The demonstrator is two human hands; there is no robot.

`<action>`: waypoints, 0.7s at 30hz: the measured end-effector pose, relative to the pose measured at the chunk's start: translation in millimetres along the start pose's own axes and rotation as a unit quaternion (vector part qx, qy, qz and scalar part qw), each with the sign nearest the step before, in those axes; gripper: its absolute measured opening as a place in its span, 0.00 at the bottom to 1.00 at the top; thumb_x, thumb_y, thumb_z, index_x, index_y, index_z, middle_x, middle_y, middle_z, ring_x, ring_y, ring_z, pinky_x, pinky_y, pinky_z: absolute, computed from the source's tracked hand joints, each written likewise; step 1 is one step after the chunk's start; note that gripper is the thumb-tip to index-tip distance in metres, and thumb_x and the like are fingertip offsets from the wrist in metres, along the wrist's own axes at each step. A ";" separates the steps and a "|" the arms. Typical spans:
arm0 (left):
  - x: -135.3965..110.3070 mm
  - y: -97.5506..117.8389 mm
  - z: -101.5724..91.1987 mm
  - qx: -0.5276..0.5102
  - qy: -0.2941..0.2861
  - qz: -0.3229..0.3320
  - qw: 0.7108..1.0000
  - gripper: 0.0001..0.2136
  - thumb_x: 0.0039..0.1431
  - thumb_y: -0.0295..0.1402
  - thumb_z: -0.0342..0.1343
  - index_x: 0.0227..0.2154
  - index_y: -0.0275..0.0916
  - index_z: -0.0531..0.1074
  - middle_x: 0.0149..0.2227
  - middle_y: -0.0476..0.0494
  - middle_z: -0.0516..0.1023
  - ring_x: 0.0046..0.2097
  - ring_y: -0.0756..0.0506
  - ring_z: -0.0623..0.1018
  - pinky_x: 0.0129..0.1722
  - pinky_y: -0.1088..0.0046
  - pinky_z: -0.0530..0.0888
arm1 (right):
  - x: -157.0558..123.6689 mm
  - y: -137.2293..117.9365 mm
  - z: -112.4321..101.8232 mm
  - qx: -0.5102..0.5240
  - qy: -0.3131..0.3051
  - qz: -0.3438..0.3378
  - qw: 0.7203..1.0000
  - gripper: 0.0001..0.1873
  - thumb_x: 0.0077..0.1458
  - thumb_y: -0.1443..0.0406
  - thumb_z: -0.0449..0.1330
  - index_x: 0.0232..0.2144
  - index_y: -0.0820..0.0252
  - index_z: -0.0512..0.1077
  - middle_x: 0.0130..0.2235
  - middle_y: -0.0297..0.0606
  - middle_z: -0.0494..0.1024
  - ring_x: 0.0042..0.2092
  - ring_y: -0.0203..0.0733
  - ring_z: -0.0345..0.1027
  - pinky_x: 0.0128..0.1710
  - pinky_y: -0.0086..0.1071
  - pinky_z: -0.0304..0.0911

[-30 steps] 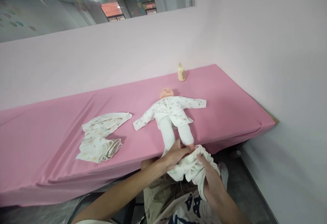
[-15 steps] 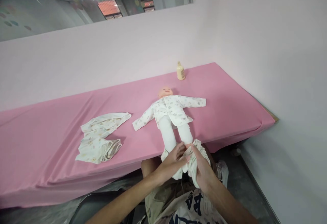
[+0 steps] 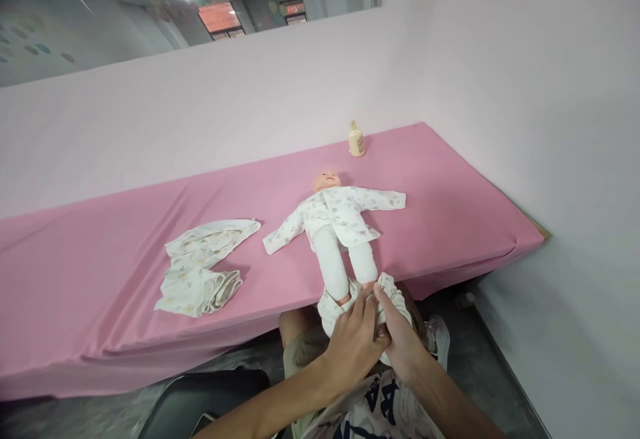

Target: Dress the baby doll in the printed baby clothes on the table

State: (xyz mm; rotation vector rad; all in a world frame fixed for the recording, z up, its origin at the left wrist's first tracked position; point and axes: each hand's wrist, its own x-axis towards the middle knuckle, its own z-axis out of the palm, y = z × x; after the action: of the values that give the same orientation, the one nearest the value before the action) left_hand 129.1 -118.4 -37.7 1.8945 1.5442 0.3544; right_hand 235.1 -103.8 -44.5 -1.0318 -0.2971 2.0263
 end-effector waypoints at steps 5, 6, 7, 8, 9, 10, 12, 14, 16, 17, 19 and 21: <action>10.0 -6.5 4.4 0.073 0.024 0.036 0.996 0.23 0.61 0.27 0.46 0.59 0.31 0.62 0.61 0.25 0.62 0.57 0.27 0.69 0.51 0.47 0.71 | 3.8 1.8 -4.1 -0.008 0.020 0.012 1.000 0.26 0.53 0.52 0.64 0.53 0.52 0.71 0.48 0.35 0.78 0.51 0.42 0.71 0.47 0.31 0.69; 11.7 -8.4 4.4 0.082 0.036 0.049 0.995 0.22 0.62 0.27 0.45 0.59 0.32 0.63 0.61 0.26 0.63 0.57 0.29 0.70 0.50 0.49 0.72 | 5.7 2.5 -5.4 -0.005 0.019 0.007 1.000 0.25 0.52 0.54 0.65 0.52 0.52 0.71 0.48 0.34 0.78 0.51 0.42 0.71 0.47 0.30 0.69; 13.4 -10.1 4.3 0.092 0.045 0.062 0.993 0.20 0.64 0.28 0.43 0.58 0.32 0.63 0.60 0.27 0.63 0.57 0.30 0.70 0.49 0.49 0.73 | 7.8 3.3 -6.7 0.000 0.015 0.001 1.000 0.24 0.52 0.55 0.66 0.51 0.51 0.72 0.47 0.33 0.78 0.51 0.41 0.71 0.47 0.29 0.69; 14.9 -11.6 4.2 0.101 0.052 0.076 0.991 0.20 0.65 0.29 0.42 0.58 0.32 0.63 0.60 0.29 0.64 0.57 0.31 0.70 0.48 0.50 0.74 | 9.9 4.2 -7.9 0.006 0.011 -0.007 1.000 0.24 0.51 0.56 0.66 0.50 0.51 0.72 0.47 0.32 0.78 0.51 0.41 0.71 0.48 0.29 0.69; 16.2 -12.9 4.2 0.106 0.056 0.089 0.989 0.19 0.66 0.29 0.40 0.58 0.33 0.63 0.60 0.30 0.64 0.56 0.33 0.71 0.48 0.51 0.74 | 11.8 5.2 -8.9 0.010 0.007 -0.017 1.000 0.23 0.51 0.57 0.67 0.50 0.51 0.72 0.46 0.32 0.78 0.51 0.41 0.71 0.48 0.29 0.69; 17.2 -14.0 4.2 0.107 0.059 0.100 0.987 0.20 0.66 0.29 0.39 0.58 0.33 0.62 0.60 0.31 0.63 0.56 0.34 0.71 0.49 0.52 0.75 | 13.5 6.3 -9.8 0.014 0.003 -0.029 0.999 0.23 0.51 0.58 0.67 0.49 0.52 0.72 0.46 0.32 0.78 0.51 0.41 0.71 0.48 0.29 0.70; 18.3 -15.4 4.7 0.097 0.074 0.120 0.985 0.20 0.67 0.29 0.38 0.60 0.34 0.59 0.61 0.32 0.63 0.57 0.37 0.71 0.51 0.55 0.75 | 15.6 8.3 -11.1 0.020 -0.009 -0.054 0.998 0.22 0.51 0.58 0.67 0.50 0.52 0.72 0.46 0.33 0.78 0.51 0.42 0.71 0.49 0.31 0.70; 18.6 -15.9 5.1 0.081 0.092 0.139 0.983 0.21 0.68 0.29 0.38 0.62 0.34 0.56 0.61 0.32 0.63 0.59 0.39 0.69 0.54 0.57 0.73 | 15.6 9.7 -11.6 0.022 -0.018 -0.077 0.997 0.23 0.51 0.59 0.67 0.50 0.51 0.71 0.46 0.32 0.78 0.52 0.42 0.70 0.49 0.32 0.70; 18.6 -15.6 5.0 0.064 0.102 0.149 0.981 0.20 0.69 0.29 0.38 0.61 0.32 0.57 0.61 0.32 0.64 0.61 0.40 0.67 0.57 0.58 0.71 | 13.8 10.1 -11.5 0.022 -0.024 -0.091 0.995 0.22 0.51 0.60 0.67 0.49 0.50 0.70 0.46 0.32 0.78 0.52 0.41 0.71 0.49 0.32 0.70; 18.7 -15.3 4.6 0.054 0.103 0.149 0.982 0.19 0.69 0.29 0.38 0.59 0.32 0.59 0.60 0.32 0.64 0.61 0.40 0.67 0.57 0.58 0.70 | 12.6 9.8 -11.4 0.021 -0.027 -0.094 0.995 0.21 0.51 0.60 0.66 0.48 0.50 0.70 0.45 0.32 0.78 0.51 0.41 0.71 0.49 0.32 0.70; 18.9 -14.5 3.6 0.027 0.099 0.149 0.983 0.17 0.69 0.29 0.37 0.57 0.34 0.61 0.59 0.33 0.66 0.60 0.41 0.68 0.57 0.57 0.71 | 10.1 8.7 -10.9 0.007 -0.035 -0.094 0.995 0.19 0.51 0.60 0.66 0.46 0.51 0.71 0.44 0.33 0.78 0.50 0.42 0.71 0.48 0.33 0.71; 18.8 -14.2 2.8 0.003 0.093 0.146 0.985 0.17 0.69 0.30 0.37 0.57 0.36 0.61 0.58 0.34 0.68 0.59 0.40 0.69 0.55 0.56 0.72 | 8.4 8.5 -10.7 -0.037 -0.052 -0.114 0.991 0.18 0.51 0.58 0.65 0.45 0.52 0.72 0.43 0.35 0.78 0.49 0.44 0.72 0.48 0.36 0.71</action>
State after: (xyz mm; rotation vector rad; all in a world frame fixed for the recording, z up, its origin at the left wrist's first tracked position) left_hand 124.8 -100.3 -52.4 2.1474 1.3816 0.6721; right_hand 235.6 -104.3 -60.6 -0.8954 -0.5237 1.8760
